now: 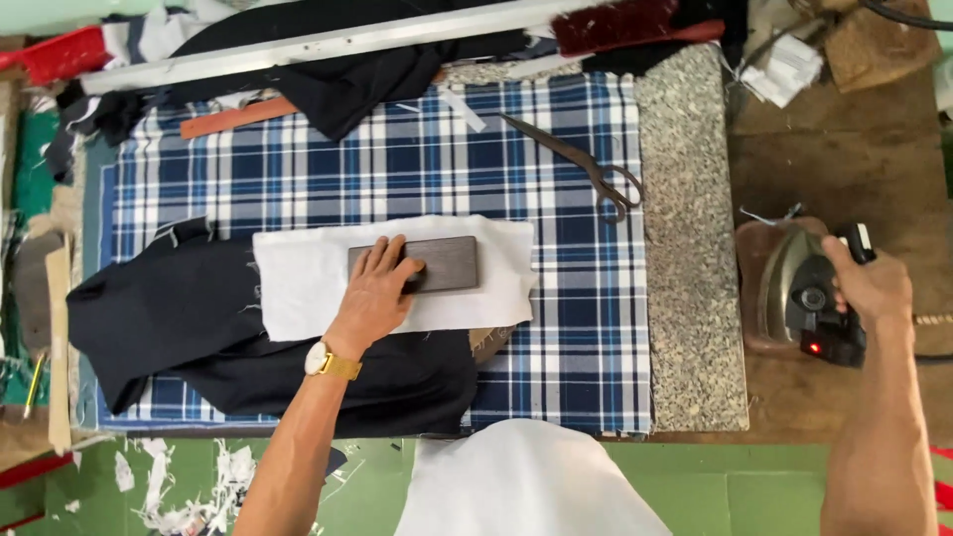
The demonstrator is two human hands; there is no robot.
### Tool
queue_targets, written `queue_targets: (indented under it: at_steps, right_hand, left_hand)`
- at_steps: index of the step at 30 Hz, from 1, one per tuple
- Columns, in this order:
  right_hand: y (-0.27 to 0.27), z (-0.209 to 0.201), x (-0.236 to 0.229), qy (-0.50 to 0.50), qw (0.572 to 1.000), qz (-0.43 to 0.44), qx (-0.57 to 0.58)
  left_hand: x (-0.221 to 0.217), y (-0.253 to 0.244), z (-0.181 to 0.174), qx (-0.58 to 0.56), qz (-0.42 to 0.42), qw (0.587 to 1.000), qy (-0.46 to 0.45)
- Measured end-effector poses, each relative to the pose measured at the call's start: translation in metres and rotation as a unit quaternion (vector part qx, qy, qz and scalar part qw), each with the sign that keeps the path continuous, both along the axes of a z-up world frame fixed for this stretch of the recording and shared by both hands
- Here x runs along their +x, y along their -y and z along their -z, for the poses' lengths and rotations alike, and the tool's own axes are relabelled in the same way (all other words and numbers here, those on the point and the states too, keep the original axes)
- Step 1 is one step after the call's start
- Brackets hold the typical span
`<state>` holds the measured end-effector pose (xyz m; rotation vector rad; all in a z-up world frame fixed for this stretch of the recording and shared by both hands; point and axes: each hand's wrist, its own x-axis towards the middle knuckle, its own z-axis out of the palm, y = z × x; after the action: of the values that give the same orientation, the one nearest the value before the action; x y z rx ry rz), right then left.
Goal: The person irons a black garment using a steam iron and a white pressing cloth on a plaid-covered worktable. They repeatedly position the cloth, press with the iron, and use a wooden pressing block to shape the fabric. The person also trims excess fabric with scissors and handles additional black fabric pieces with white stripes.
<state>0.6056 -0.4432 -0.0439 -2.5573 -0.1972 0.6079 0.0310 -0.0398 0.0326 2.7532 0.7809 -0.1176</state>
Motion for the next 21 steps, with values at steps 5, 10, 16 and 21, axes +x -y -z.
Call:
queue_targets:
  at_steps: [5,10,16,21]
  right_hand:
    - [0.006,0.012,-0.001,0.117,0.991,-0.041,-0.043]
    - [-0.024,-0.001,-0.053,0.398,0.894,-0.083,-0.186]
    - [-0.122,0.02,-0.148,0.575,0.785,-0.211,0.094]
    - [-0.21,-0.005,-0.232,0.455,0.796,-0.369,0.153]
  left_hand:
    - [0.004,-0.003,0.007,0.041,0.02,0.999,-0.014]
    - [0.004,-0.001,0.014,0.065,0.021,0.997,-0.019]
    - [0.008,0.005,0.007,0.075,-0.005,0.993,-0.095]
    - [0.012,0.008,-0.006,0.05,-0.01,0.994,-0.095]
